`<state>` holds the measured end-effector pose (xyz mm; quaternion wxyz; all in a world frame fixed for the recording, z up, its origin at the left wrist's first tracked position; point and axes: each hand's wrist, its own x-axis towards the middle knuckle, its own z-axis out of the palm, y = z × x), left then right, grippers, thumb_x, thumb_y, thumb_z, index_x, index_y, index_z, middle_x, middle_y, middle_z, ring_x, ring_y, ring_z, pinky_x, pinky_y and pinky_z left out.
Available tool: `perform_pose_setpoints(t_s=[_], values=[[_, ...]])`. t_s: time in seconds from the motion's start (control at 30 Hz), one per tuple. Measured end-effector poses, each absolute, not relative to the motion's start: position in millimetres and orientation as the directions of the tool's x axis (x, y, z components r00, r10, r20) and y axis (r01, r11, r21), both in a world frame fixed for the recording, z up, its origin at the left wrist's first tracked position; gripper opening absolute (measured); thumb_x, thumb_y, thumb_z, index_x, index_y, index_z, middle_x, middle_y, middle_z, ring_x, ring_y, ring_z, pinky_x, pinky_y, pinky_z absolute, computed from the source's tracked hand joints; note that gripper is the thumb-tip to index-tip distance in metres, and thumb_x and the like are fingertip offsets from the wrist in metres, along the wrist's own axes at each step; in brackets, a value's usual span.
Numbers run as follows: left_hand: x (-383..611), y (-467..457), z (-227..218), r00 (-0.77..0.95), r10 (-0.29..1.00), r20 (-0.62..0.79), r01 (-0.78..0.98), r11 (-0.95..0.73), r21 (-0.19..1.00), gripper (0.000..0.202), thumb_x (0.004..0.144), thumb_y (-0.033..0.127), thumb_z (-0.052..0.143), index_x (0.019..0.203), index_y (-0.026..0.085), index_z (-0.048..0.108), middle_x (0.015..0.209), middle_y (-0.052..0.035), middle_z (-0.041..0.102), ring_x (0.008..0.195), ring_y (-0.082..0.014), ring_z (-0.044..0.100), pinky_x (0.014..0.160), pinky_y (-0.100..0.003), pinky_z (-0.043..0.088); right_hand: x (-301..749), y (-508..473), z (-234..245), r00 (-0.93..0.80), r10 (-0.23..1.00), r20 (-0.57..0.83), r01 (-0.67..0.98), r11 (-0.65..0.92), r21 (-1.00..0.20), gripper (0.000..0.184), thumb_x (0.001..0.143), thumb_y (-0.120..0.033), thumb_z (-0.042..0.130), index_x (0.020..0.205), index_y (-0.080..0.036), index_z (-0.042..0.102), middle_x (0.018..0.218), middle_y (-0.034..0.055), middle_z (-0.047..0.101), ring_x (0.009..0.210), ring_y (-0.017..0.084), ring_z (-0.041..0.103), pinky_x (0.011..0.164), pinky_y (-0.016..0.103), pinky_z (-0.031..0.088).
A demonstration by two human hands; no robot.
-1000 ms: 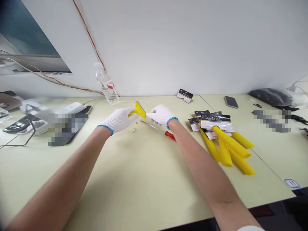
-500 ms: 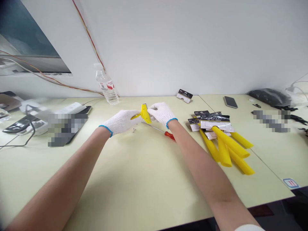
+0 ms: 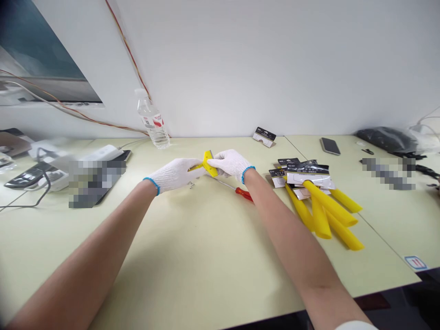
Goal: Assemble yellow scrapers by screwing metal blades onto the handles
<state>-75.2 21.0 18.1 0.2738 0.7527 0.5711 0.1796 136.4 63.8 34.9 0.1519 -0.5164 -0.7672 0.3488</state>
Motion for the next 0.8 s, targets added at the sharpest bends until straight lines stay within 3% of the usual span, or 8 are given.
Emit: perform_pose_setpoints(t_s=[0.13,0.23,0.33,0.43,0.57,0.8], values=[[-75.0,21.1,16.2,0.297,0.952,-0.067,0.745,-0.188,0.64,0.037,0.092,0.054,0.051,0.1,0.024,0.071,0.092,-0.0031,0.072,0.07,-0.0175,0.065,0.063,-0.026,0.05,131.0,61.0,32.2,-0.401,0.908,-0.118,0.694,0.217,-0.686,0.039,0.102,-0.039,0.061,0.091,-0.002,0.068,0.084,0.0071,0.066,0.057,-0.001,0.048,0.052,0.008,0.035],[-75.4,22.5,13.5,0.292,0.955,-0.062,0.737,-0.183,0.65,0.038,0.092,0.056,0.052,0.097,0.023,0.07,0.089,-0.0026,0.072,0.068,-0.0173,0.066,0.062,-0.026,0.05,130.3,64.6,28.5,-0.418,0.903,-0.101,0.703,0.251,-0.665,0.049,0.105,-0.04,0.052,0.073,-0.006,0.068,0.075,0.0028,0.065,0.056,-0.004,0.053,0.047,0.004,0.026],[-73.8,24.6,10.3,0.266,0.963,-0.044,0.73,-0.172,0.661,0.04,0.093,0.057,0.049,0.095,0.023,0.071,0.088,-0.0032,0.071,0.066,-0.0173,0.065,0.059,-0.026,0.048,131.7,72.2,23.1,-0.495,0.866,-0.071,0.692,0.344,-0.635,0.066,0.107,-0.042,0.038,0.055,-0.007,0.059,0.069,0.0029,0.062,0.058,-0.008,0.057,0.046,0.002,0.019],[-68.7,24.3,10.1,0.194,0.98,-0.035,0.733,-0.121,0.669,0.045,0.096,0.058,0.047,0.092,0.02,0.071,0.083,-0.006,0.071,0.064,-0.0183,0.064,0.054,-0.027,0.045,132.4,77.9,18.9,-0.556,0.831,-0.004,0.648,0.431,-0.628,0.071,0.106,-0.042,0.03,0.048,-0.007,0.051,0.068,0.0082,0.059,0.059,-0.006,0.059,0.048,-0.002,0.015],[-62.0,17.1,15.4,0.136,0.991,-0.02,0.69,-0.08,0.719,0.045,0.1,0.055,0.05,0.089,0.017,0.07,0.077,-0.0075,0.069,0.065,-0.0189,0.066,0.056,-0.027,0.048,132.5,77.4,21.2,-0.566,0.822,0.062,0.634,0.482,-0.605,0.071,0.101,-0.044,0.034,0.04,-0.007,0.038,0.065,0.0117,0.055,0.071,-0.002,0.064,0.048,0.0,0.012],[-61.7,8.3,17.6,0.121,0.992,-0.02,0.645,-0.063,0.762,0.038,0.101,0.041,0.063,0.128,0.014,0.064,0.121,-0.0104,0.067,0.101,-0.0202,0.068,0.087,-0.04,0.061,133.7,71.4,31.2,-0.545,0.835,0.074,0.647,0.474,-0.598,0.068,0.094,-0.039,0.043,0.037,-0.006,0.029,0.069,0.0113,0.056,0.083,0.002,0.066,0.048,0.002,0.012]])
